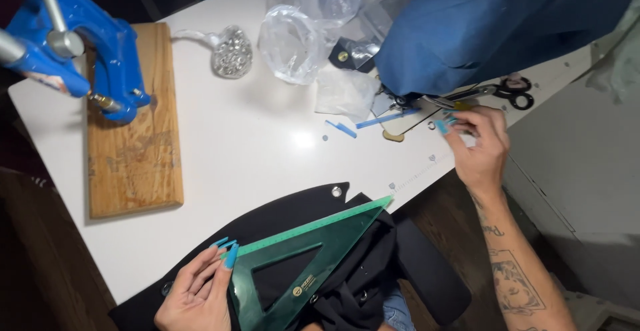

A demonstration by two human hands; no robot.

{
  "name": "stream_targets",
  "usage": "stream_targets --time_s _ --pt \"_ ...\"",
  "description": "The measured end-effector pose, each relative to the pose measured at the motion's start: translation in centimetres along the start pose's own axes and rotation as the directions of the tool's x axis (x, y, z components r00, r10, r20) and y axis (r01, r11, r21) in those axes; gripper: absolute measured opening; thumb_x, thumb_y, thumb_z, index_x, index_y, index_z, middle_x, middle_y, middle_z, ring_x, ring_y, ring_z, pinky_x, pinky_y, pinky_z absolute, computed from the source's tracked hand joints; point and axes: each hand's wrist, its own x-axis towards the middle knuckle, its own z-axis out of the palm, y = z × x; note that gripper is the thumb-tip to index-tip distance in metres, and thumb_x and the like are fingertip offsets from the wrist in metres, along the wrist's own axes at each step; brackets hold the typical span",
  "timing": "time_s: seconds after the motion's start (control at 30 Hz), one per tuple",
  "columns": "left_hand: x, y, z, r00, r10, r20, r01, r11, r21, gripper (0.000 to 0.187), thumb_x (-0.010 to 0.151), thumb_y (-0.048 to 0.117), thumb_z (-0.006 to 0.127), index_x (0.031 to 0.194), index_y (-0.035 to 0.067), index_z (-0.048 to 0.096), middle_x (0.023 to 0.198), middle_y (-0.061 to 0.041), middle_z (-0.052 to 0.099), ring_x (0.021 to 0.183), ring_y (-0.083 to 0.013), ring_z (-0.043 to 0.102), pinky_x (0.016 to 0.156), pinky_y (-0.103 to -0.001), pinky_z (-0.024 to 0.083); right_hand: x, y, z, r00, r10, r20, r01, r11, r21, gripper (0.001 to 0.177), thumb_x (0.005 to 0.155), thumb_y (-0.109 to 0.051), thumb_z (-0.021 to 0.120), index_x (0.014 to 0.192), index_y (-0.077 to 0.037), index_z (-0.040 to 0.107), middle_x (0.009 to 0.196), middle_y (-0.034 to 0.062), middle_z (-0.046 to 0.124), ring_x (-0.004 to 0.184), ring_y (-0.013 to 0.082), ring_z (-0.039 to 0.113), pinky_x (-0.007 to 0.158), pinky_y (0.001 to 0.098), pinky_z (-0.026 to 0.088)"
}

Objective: Measuring and marking a piece of black leather for hardware placement using a triangular ruler and marking tool

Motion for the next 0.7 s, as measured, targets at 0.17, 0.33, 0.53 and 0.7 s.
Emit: stream_targets --time_s 0.17,0.33,0.53,0.7 --pt "0.4 -1.7 0.0 0.992 -0.106 0.069 0.095 0.985 0.143 0.032 0.071 0.002 0.063 0.103 -0.002 0.059 0.095 -0.013 0.064 0.090 -0.0150 0.061 0.081 -0.024 0.047 0.4 5.2 -2.2 0.931 0.063 -0.359 -0.123 0.981 -0.147 0.020 0.079 0.017 0.052 0.096 0.007 0.055 0.098 0.0196 0.049 0.089 0.0298 0.051 0.065 0.0332 0.046" --pt "2.1 -8.4 -0.8 0.570 0.809 0.145 -0.740 0.428 0.519 0.034 0.079 0.012 0.069 0.107 -0.005 0.059 0.109 -0.019 0.060 0.101 -0.0299 0.057 0.088 -0.039 0.042 1.2 9.4 -4.9 0.571 0.778 -0.262 -0.759 0.622 0.194 0.042 0.078 -0.030 0.072 0.089 -0.016 0.034 0.087 0.0004 0.043 0.075 0.0093 0.046 0.061 0.0217 0.042" --pt "1.0 -6.1 0.2 0.466 0.799 0.380 -0.850 0.284 0.444 0.032 0.085 0.016 0.052 0.111 -0.002 0.057 0.118 -0.017 0.054 0.111 -0.0311 0.052 0.098 -0.041 0.041 4.0 7.6 -6.1 0.993 0.049 -0.107 -0.088 0.913 -0.398 0.047 0.069 -0.008 0.080 0.099 0.006 0.046 0.098 0.0203 0.043 0.093 0.0346 0.042 0.074 0.0426 0.035" --pt "0.0 -1.4 0.3 0.330 0.813 0.479 -0.933 0.206 0.294 0.031 0.082 0.014 0.057 0.112 0.007 0.054 0.115 -0.009 0.055 0.106 -0.0278 0.055 0.094 -0.038 0.044 6.1 7.5 -5.2 0.858 -0.306 0.413 0.448 0.840 -0.308 0.024 0.083 -0.011 0.059 0.107 -0.006 0.061 0.104 0.0112 0.059 0.090 0.0278 0.049 0.072 0.0360 0.043"
